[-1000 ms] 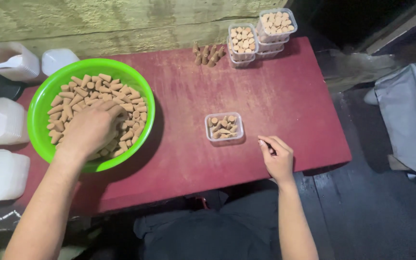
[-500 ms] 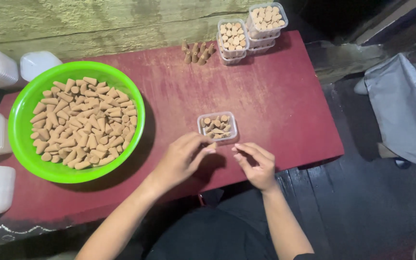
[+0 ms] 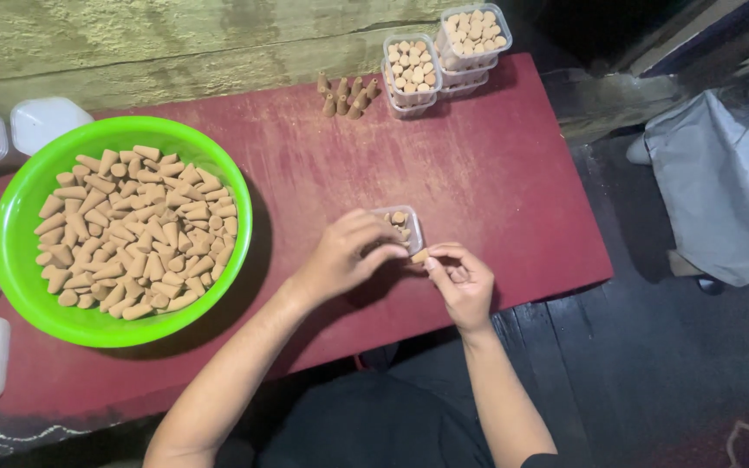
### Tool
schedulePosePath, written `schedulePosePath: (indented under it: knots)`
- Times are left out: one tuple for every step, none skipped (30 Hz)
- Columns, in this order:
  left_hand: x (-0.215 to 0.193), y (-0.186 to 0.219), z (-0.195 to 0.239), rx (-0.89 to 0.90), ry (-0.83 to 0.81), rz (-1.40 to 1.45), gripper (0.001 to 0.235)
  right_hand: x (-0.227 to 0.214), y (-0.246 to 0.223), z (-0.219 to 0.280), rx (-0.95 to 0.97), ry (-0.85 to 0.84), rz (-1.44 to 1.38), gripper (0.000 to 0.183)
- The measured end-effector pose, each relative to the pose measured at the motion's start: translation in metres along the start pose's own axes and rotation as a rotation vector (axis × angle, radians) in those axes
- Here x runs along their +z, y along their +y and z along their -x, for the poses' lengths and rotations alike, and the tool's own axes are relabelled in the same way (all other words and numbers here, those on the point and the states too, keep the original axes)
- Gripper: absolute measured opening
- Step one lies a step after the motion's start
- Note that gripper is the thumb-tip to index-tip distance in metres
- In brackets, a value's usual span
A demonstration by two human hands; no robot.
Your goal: Packaging incense cones from a large bowl into small plastic containers.
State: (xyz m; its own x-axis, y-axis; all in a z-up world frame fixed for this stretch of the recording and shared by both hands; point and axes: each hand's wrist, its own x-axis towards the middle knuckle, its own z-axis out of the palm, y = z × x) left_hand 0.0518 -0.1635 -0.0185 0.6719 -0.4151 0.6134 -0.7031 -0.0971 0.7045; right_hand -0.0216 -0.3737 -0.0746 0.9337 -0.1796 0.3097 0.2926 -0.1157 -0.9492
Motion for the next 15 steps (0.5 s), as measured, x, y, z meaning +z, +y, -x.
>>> schedulePosePath:
  knots:
    - [-0.003, -0.014, -0.001, -0.003, -0.001, 0.002, 0.012, -0.002, -0.001, -0.003, 0.003, 0.001, 0.001, 0.009]
    - [-0.006, -0.028, -0.002, -0.061, 0.005, -0.128, 0.015, -0.003, -0.001, -0.005, 0.0, 0.034, -0.007, 0.008]
    - [-0.009, -0.042, -0.002, -0.119, 0.011, -0.258, 0.019, -0.005, -0.001, -0.006, -0.004, 0.067, -0.015, 0.008]
    - [-0.004, -0.048, 0.0, -0.118, 0.012, -0.256, 0.019, -0.004, 0.0, -0.007, -0.006, 0.066, -0.013, 0.008]
    - [0.001, -0.053, 0.001, -0.239, -0.023, -0.237, 0.024, -0.004, 0.001, -0.008, -0.017, 0.069, -0.003, 0.008]
    - [0.005, -0.059, 0.001, -0.359, -0.06, -0.218, 0.031, -0.003, 0.001, -0.008, -0.029, 0.074, 0.007, 0.009]
    - [0.006, -0.06, 0.001, -0.356, -0.06, -0.217, 0.031, 0.001, -0.004, -0.013, -0.031, 0.075, 0.009, 0.009]
    - [0.008, -0.062, 0.001, -0.387, -0.1, -0.207, 0.031, 0.003, -0.01, -0.015, -0.078, 0.076, 0.084, 0.008]
    - [0.01, -0.063, 0.001, -0.417, -0.141, -0.197, 0.032, 0.006, -0.015, -0.018, -0.125, 0.076, 0.159, 0.009]
    - [0.011, -0.068, 0.001, -0.412, -0.142, -0.193, 0.032, 0.005, -0.017, -0.022, -0.129, 0.079, 0.164, 0.009]
    - [0.013, -0.072, 0.001, -0.464, -0.162, -0.195, 0.029, 0.005, -0.018, -0.025, -0.164, 0.061, 0.234, 0.009]
    - [0.015, -0.076, 0.003, -0.519, -0.182, -0.197, 0.027, 0.005, -0.019, -0.027, -0.195, 0.04, 0.305, 0.01]
    - [0.015, -0.076, 0.003, -0.518, -0.183, -0.193, 0.027, 0.008, -0.023, -0.03, -0.195, 0.041, 0.31, 0.01]
    - [0.015, -0.077, 0.003, -0.538, -0.18, -0.178, 0.024, 0.011, -0.027, -0.035, -0.256, 0.009, 0.403, 0.011]
    - [0.016, -0.078, 0.003, -0.558, -0.177, -0.163, 0.022, 0.014, -0.031, -0.04, -0.316, -0.023, 0.496, 0.012]
